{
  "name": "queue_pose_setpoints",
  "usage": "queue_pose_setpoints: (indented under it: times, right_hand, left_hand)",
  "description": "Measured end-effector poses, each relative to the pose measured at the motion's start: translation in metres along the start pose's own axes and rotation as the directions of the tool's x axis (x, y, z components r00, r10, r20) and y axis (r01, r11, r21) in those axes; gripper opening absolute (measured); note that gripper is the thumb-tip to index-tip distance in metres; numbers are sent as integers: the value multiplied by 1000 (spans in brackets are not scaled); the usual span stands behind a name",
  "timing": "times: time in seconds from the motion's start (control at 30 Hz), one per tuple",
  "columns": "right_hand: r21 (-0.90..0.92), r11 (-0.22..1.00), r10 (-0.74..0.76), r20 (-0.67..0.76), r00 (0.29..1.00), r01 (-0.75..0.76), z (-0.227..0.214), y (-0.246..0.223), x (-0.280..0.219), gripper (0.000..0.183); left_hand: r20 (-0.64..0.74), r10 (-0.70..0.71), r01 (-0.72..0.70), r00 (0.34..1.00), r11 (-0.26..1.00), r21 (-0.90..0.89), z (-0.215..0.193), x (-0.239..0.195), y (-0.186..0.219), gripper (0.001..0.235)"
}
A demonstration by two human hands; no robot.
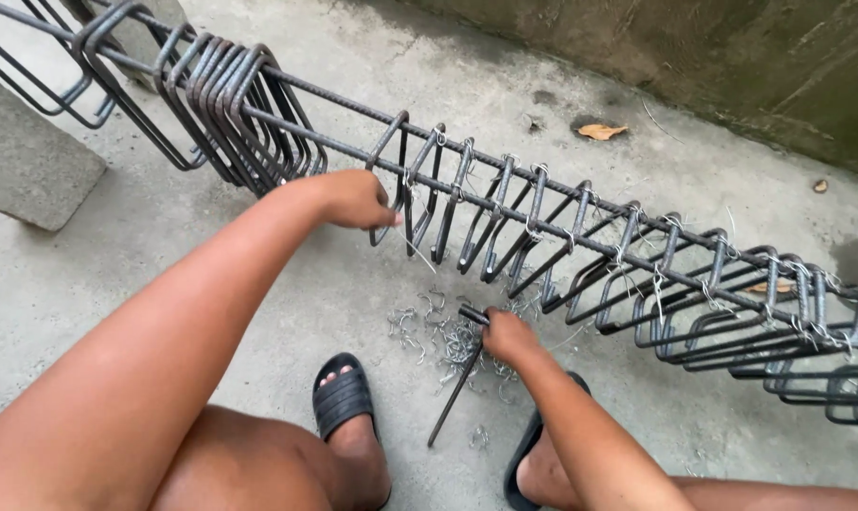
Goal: Tying metal wire to secure rebar stirrups to a longitudinal rod using a manual twisting tool
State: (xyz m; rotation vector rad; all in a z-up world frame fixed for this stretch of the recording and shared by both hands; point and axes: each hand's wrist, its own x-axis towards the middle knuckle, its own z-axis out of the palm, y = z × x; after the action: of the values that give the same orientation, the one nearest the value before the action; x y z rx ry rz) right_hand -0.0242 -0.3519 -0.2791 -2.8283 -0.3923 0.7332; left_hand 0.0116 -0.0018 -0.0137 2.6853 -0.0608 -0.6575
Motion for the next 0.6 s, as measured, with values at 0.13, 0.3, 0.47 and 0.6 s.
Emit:
queue_pose_setpoints:
  times: [0.13,0.3,0.47,0.6]
  right_hand:
    - [-2,1000,-15,15,1000,15,-10,-10,-2,40]
    - [-186,975,-125,6,992,124,-11,0,17,36]
    - [-305,910,-193,288,938,281,-88,-44,-55,33]
    - [-138,869,-347,512,786,474,-205,-86,-147,33]
  left_hand:
    - [62,-14,15,998,1000,-20,-2,-8,22,37]
    - [123,-10,12,992,1000,-12,-12,-14,47,30]
    - [200,51,-25,978,991,-131,-20,-16,78,30]
    - [259,152,2,954,859,-512,-13,-10,96,29]
